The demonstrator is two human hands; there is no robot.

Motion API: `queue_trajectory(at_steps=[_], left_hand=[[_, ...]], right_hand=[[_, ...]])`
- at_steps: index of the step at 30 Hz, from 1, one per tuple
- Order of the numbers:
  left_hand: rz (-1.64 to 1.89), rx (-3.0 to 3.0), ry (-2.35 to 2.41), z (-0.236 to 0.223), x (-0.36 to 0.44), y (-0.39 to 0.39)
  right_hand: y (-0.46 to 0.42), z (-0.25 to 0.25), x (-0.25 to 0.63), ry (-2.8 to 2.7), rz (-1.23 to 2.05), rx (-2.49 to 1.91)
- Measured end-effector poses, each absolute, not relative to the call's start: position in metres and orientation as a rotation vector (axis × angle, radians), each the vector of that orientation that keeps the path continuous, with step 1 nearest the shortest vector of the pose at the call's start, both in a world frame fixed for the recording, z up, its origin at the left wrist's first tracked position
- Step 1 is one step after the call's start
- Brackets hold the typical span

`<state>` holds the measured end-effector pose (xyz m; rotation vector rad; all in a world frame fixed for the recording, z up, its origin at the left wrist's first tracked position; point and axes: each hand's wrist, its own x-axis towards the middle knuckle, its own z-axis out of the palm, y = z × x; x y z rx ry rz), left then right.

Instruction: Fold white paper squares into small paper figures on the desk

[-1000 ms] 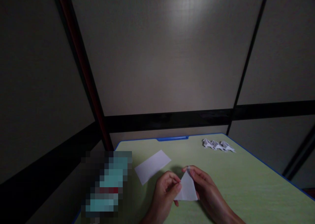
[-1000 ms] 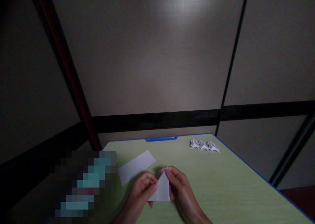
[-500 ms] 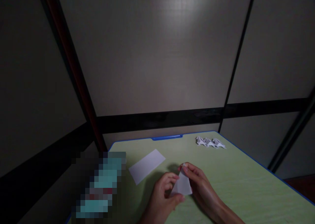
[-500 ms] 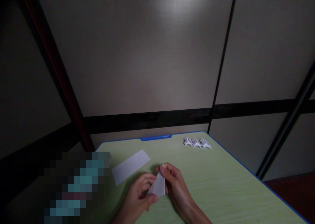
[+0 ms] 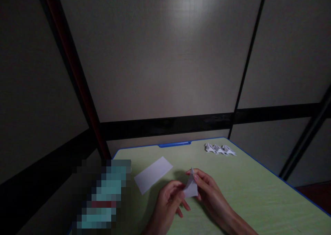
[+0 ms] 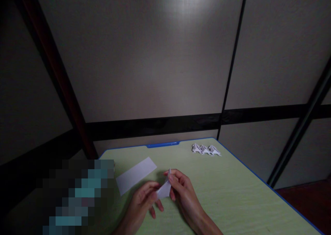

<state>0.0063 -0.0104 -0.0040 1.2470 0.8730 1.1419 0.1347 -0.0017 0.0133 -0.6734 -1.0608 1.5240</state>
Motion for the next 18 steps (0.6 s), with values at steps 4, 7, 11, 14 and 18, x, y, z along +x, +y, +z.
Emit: queue_trajectory(at_steps=[4,7,11,14,18], left_hand=[[1.175,1.143,0.981,0.0002,0.0085,-0.0103],[1.212,1.114,1.009,0.0018,0.0077,-0.0104],[1.241,1.165,0.967,0.0012,0.0041,-0.0097],[1.242,1.198,0.883,-0.0010,0.0028,-0.0100],[1.250,1.160,0.964,-0.0025,0.0045,-0.0102]], right_hand=[[-0.0025,0.0165,0.1329,-1.061,1.560,-0.649],[-0.0034,0.0178,0.1313,-1.079,1.598,-0.648],[-0.0044,0.0159,0.1316,-1.067,1.612,-0.698],[-0.0033,0.0141,0.1327,-1.042,1.613,-0.749],[-0.0015,0.0121,0.1324,-0.995,1.625,-0.754]])
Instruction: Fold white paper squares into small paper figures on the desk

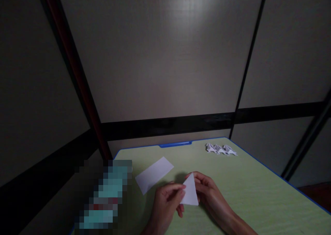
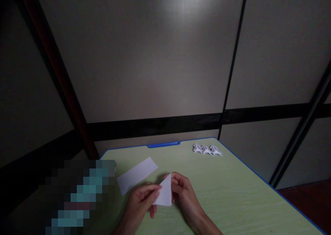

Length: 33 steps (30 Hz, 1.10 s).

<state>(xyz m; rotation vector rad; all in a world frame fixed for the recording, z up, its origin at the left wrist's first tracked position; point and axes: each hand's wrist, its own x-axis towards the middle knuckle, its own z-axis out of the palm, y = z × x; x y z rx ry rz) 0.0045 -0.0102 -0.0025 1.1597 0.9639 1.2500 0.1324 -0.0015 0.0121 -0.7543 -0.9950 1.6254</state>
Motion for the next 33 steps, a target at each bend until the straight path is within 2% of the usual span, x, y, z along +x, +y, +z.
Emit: queue_trajectory(at_steps=[4,11,21,28,33], left_hand=[[1.232,1.115,1.024,-0.0008,0.0053,-0.0111],[1.129,1.035,0.712,-0.0012,0.0030,-0.0176],[1.137,1.352,0.866,-0.0011,0.0040,-0.0130],[1.165,1.256,0.891,-0.0005,0.0008,-0.0086],[1.117,1.146,0.890,-0.0009,0.0000,-0.0093]], right_hand=[[-0.0029,0.0102,0.1297,-0.983,1.663,-0.717],[-0.0038,0.0128,0.1300,-1.015,1.686,-0.860],[-0.0025,0.0081,0.1298,-1.137,1.612,-0.865],[-0.0015,0.0057,0.1327,-1.202,1.550,-0.796],[-0.0035,0.0126,0.1362,-1.065,1.755,-0.653]])
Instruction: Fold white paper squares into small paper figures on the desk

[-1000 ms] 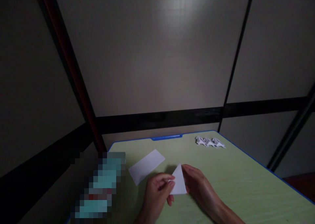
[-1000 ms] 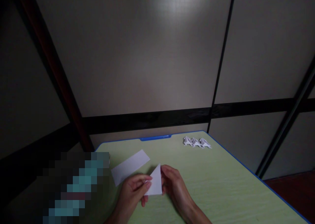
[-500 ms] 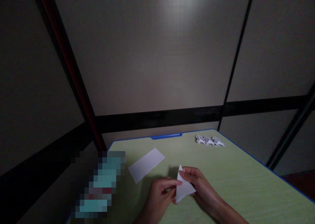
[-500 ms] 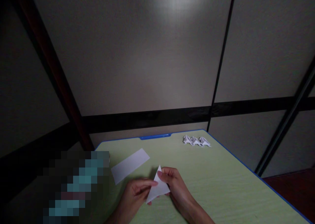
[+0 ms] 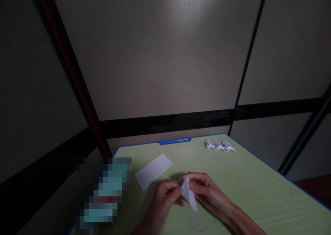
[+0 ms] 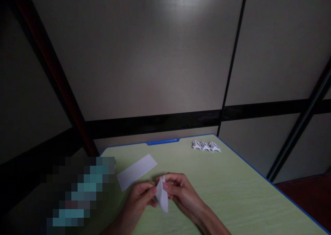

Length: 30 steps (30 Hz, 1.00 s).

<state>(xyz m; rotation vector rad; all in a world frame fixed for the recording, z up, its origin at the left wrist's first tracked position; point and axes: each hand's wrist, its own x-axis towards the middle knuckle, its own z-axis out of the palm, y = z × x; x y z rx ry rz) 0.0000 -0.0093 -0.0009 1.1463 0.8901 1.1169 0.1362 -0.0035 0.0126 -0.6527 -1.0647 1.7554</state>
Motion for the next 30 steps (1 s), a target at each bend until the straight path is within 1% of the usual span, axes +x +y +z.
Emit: queue_trajectory(at_steps=[3,9,17,24,30], left_hand=[[1.088,1.133,0.861,0.001,0.000,-0.011],[1.093,1.092,0.824,0.001,0.000,-0.013],[1.087,1.026,0.876,0.001,0.001,-0.014],[1.046,1.034,0.761,-0.006,0.003,-0.011],[0.987,1.059,0.870,-0.008,0.001,-0.012]], right_hand=[[-0.003,0.012,0.138,-1.013,1.830,-0.590],[-0.003,0.010,0.139,-1.034,1.824,-0.565],[-0.003,0.012,0.138,-1.157,1.733,-0.568],[-0.005,0.017,0.138,-1.221,1.681,-0.567],[-0.005,0.015,0.137,-1.276,1.669,-0.561]])
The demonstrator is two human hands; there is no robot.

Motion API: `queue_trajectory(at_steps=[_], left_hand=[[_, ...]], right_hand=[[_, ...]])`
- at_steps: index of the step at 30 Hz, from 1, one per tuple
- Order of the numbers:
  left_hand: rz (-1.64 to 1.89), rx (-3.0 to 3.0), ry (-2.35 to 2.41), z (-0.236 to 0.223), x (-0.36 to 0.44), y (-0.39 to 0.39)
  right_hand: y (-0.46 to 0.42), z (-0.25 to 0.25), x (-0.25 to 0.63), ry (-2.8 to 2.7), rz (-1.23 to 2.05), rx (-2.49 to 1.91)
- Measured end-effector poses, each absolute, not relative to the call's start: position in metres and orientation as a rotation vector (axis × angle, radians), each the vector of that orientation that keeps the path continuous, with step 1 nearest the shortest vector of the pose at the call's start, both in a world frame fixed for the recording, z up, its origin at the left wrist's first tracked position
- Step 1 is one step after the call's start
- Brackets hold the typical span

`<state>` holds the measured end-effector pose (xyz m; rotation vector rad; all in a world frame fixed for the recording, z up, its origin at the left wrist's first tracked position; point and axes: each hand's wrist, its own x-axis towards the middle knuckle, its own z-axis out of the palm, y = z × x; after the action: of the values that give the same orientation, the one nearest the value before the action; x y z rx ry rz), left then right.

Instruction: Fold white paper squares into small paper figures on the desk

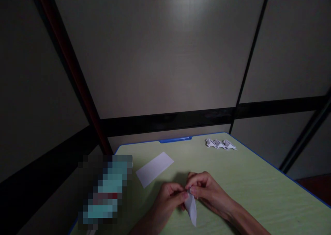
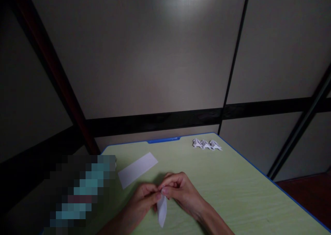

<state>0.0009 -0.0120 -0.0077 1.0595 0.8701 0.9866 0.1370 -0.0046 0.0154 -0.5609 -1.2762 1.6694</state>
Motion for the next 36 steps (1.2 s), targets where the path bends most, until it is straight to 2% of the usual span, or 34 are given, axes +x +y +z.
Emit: queue_trajectory(at_steps=[13,23,36], left_hand=[[1.075,1.104,0.912,-0.001,0.002,-0.011],[1.149,1.477,1.107,0.003,0.001,-0.011],[1.136,1.532,1.132,-0.001,-0.001,-0.010]], right_hand=[[-0.004,0.014,0.139,-1.384,1.569,-0.626],[-0.004,0.013,0.131,-1.457,1.218,-0.967],[-0.007,0.012,0.125,-1.142,1.384,-0.849]])
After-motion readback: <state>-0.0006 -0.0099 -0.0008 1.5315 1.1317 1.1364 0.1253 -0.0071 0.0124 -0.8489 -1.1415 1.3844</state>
